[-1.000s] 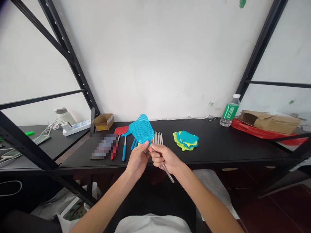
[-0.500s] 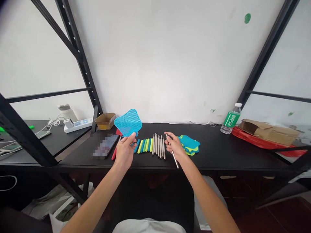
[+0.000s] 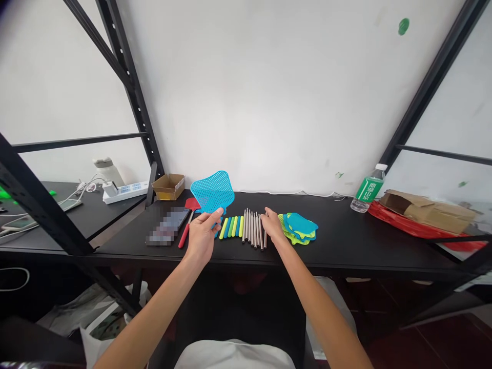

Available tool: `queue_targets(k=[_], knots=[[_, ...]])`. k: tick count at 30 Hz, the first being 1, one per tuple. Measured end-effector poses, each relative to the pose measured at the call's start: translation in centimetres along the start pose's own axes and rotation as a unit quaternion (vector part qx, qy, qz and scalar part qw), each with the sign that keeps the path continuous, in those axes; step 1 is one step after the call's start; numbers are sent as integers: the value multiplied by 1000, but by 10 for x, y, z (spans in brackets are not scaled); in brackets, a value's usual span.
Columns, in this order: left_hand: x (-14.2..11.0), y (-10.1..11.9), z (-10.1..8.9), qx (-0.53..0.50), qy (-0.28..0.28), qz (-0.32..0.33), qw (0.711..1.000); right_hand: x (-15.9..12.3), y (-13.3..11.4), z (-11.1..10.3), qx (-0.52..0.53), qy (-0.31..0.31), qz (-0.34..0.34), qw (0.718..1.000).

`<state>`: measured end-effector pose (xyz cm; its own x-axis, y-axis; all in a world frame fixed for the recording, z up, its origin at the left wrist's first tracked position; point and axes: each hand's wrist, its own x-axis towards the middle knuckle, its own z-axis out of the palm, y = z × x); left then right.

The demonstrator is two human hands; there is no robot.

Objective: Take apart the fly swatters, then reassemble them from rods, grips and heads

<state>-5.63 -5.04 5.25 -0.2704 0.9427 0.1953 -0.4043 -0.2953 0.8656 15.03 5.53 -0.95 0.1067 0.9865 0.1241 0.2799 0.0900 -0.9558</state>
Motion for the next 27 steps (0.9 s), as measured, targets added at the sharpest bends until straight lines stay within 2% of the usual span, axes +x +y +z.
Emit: queue_targets(k=[5, 9, 10, 14, 17, 20, 24, 25, 27], knots=[[-4, 0, 3, 64, -19, -3, 998, -9, -1, 1, -32, -4, 12, 999], [-5, -4, 5, 93, -33, -11, 995, -37, -15, -4, -15, 4, -45, 999], [-5, -6, 5, 101, -41, -13, 994, -47, -20, -7, 12, -6, -64, 998], [-9, -15, 8, 135, -79, -24, 987, -84, -40, -19, 137, -109, -130, 976], [-13, -22, 12, 167, -108, -40, 979, -94, -48, -25, 130, -132, -167, 969], [-15, -26, 14, 206, -144, -47, 967, -90, -47, -29, 106, -125, -166, 972], [-5, -18, 4, 322, -194, 6, 927, -76, -41, -47, 69, -61, -122, 988], [0, -13, -1, 372, -184, 36, 909, -72, -38, -56, 51, -39, -113, 992], [10, 0, -14, 494, -145, 92, 852, -64, -34, -78, 0, 2, -98, 995]])
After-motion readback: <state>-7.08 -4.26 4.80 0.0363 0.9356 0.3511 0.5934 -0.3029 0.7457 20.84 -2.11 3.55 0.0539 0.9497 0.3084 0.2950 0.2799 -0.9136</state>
